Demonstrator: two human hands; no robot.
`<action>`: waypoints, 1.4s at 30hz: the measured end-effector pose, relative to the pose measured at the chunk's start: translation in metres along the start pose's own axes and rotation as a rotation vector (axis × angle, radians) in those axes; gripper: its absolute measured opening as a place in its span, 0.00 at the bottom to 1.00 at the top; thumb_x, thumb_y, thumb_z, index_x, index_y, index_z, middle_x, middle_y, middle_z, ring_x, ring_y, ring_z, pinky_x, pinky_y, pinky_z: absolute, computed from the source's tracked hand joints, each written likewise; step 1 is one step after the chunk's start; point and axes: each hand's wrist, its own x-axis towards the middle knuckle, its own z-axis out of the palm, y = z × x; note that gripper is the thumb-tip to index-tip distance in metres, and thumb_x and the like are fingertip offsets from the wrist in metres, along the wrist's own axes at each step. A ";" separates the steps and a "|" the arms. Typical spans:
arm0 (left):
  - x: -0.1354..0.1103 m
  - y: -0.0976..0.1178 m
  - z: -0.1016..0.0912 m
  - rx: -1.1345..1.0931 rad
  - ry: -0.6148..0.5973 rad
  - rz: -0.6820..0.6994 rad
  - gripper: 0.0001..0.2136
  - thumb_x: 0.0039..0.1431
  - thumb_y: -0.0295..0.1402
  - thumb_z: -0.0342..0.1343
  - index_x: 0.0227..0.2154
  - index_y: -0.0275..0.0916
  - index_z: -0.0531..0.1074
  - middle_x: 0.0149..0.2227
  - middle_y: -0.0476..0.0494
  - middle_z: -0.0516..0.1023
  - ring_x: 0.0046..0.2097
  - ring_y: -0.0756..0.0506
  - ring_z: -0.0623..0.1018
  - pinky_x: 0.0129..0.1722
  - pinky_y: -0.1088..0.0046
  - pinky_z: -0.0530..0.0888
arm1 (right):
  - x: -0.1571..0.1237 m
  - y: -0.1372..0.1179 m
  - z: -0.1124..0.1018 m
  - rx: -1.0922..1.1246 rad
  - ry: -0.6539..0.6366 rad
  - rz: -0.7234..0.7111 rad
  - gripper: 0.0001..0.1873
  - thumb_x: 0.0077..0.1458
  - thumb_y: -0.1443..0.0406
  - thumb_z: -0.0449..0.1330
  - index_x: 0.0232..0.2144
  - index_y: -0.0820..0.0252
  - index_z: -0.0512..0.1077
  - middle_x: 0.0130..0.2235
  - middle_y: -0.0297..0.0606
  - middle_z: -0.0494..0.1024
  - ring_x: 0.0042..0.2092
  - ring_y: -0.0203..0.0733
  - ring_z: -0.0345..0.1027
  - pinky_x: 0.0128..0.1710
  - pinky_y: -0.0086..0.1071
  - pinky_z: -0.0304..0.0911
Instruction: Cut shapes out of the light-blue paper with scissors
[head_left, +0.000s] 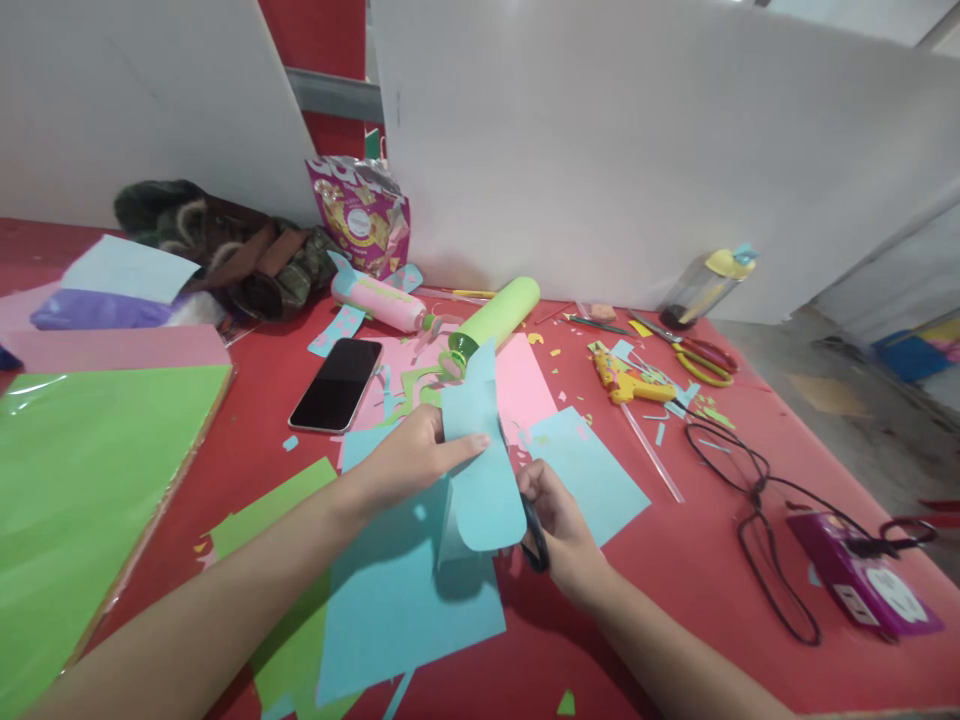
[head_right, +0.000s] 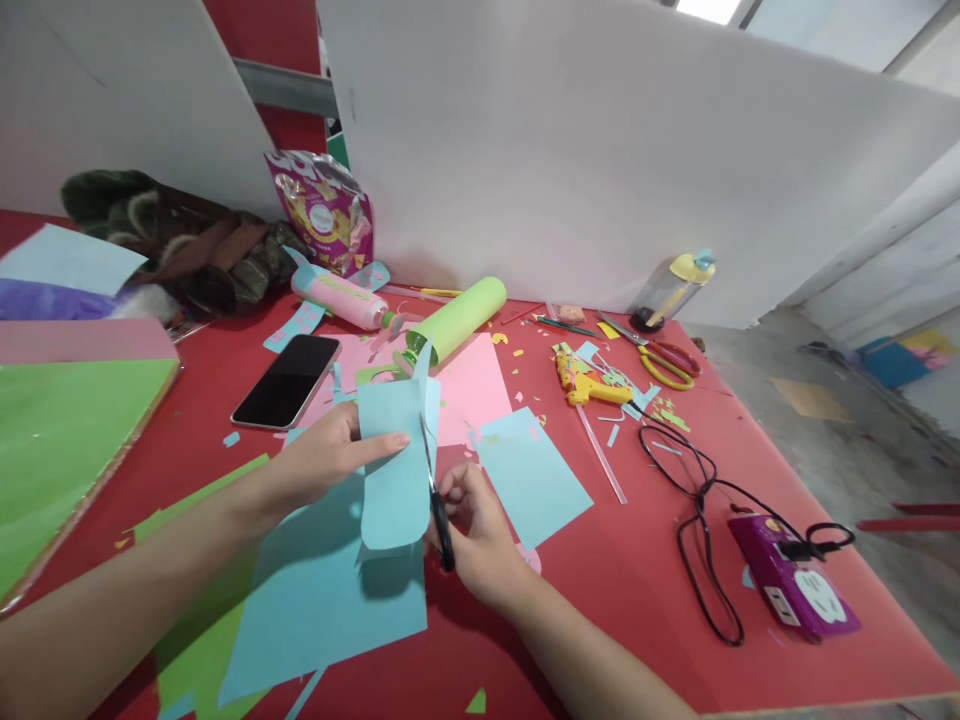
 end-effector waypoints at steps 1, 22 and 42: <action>0.000 0.000 0.000 0.001 -0.011 -0.006 0.08 0.49 0.35 0.52 0.21 0.34 0.66 0.21 0.51 0.68 0.23 0.52 0.68 0.22 0.78 0.65 | 0.000 0.000 0.000 0.001 -0.003 -0.008 0.15 0.42 0.68 0.60 0.25 0.55 0.54 0.18 0.20 0.58 0.15 0.25 0.54 0.16 0.22 0.53; 0.001 -0.002 0.002 -0.051 -0.031 -0.034 0.08 0.48 0.34 0.53 0.22 0.34 0.67 0.21 0.51 0.69 0.23 0.52 0.68 0.22 0.78 0.66 | -0.003 0.005 -0.002 -0.041 0.023 -0.040 0.14 0.47 0.66 0.58 0.24 0.55 0.52 0.19 0.21 0.56 0.15 0.25 0.49 0.15 0.21 0.50; 0.000 -0.004 0.003 0.004 -0.115 -0.039 0.09 0.48 0.35 0.53 0.23 0.34 0.69 0.22 0.49 0.72 0.24 0.50 0.71 0.23 0.77 0.68 | -0.002 -0.004 -0.003 -0.196 -0.036 -0.069 0.20 0.45 0.48 0.55 0.27 0.54 0.54 0.23 0.26 0.57 0.21 0.32 0.51 0.20 0.27 0.50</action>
